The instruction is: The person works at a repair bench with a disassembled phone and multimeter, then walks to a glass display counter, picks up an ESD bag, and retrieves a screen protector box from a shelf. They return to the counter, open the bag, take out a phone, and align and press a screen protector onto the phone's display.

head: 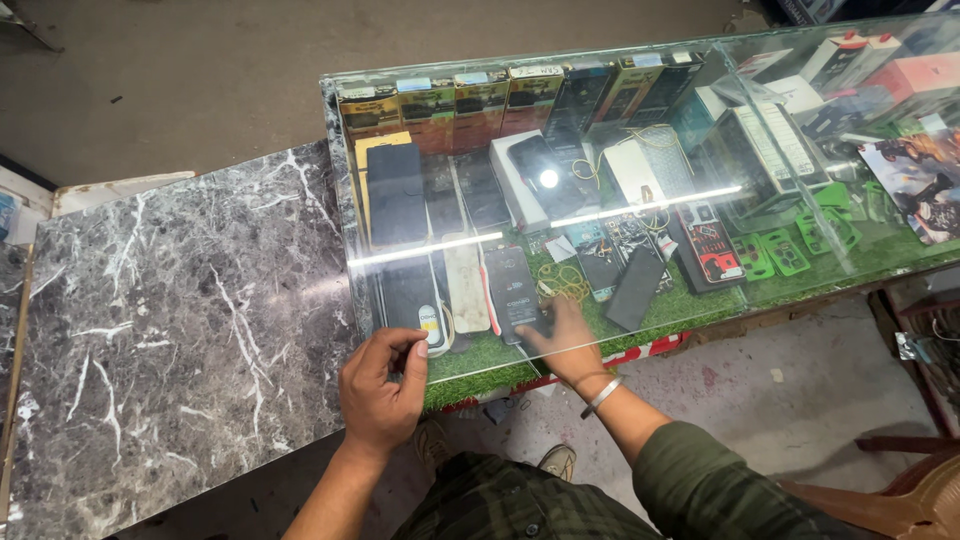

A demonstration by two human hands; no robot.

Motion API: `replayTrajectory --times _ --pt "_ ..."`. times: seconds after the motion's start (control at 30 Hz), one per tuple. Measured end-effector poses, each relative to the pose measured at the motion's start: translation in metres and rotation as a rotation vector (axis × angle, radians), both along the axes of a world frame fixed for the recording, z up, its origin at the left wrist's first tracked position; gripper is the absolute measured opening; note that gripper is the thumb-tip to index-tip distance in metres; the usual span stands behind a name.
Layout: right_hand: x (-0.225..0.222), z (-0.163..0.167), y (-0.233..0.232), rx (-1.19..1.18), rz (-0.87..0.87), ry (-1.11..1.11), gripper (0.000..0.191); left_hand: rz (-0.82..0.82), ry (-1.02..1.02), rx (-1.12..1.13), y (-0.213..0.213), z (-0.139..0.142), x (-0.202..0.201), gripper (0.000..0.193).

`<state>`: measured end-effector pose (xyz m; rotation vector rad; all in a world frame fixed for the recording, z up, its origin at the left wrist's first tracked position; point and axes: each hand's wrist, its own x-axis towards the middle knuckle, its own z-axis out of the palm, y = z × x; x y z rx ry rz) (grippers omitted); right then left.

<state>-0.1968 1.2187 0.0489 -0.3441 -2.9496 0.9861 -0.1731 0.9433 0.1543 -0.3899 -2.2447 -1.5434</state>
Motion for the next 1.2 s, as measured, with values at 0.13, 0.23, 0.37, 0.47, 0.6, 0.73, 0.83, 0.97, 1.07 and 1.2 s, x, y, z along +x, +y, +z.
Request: replayTrajectory --times 0.13,0.23,0.37,0.47,0.6,0.73,0.83,0.97,1.07,1.2 --pt "-0.007 0.007 -0.011 0.089 0.038 0.093 0.070 -0.009 0.003 -0.004 0.000 0.002 0.001 0.007" --pt "-0.021 0.002 -0.015 0.079 -0.087 -0.105 0.086 -0.004 0.021 -0.014 0.000 0.003 0.000 0.007" --pt "-0.035 -0.015 -0.006 -0.081 -0.021 0.016 0.076 -0.017 0.017 -0.012 -0.003 0.004 0.000 0.006" --pt "-0.041 -0.029 0.000 -0.279 0.004 -0.092 0.052 -0.033 0.011 -0.003 -0.004 0.004 -0.001 0.006" --pt "-0.030 -0.035 -0.003 -0.120 -0.067 0.174 0.042 -0.043 0.005 0.008 -0.003 0.003 -0.001 0.006" --pt "-0.012 -0.026 0.002 -0.042 -0.274 0.178 0.048 -0.046 0.003 0.026 -0.004 0.002 -0.002 0.006" --pt "-0.002 -0.017 0.016 -1.062 -0.269 0.127 0.050 -0.052 0.004 0.039 -0.005 0.001 -0.002 0.006" --pt "0.042 -0.010 0.041 -1.368 -0.294 -0.075 0.047 -0.065 -0.034 0.060 -0.007 0.003 -0.001 0.007" --pt "0.090 -0.004 0.068 -1.358 -0.213 -0.206 0.046 -0.067 -0.040 0.043 -0.008 0.005 -0.001 0.007" --pt "0.165 0.016 0.104 -1.257 -0.214 -0.407 0.052 -0.066 -0.067 0.039 -0.007 0.006 -0.003 0.006"
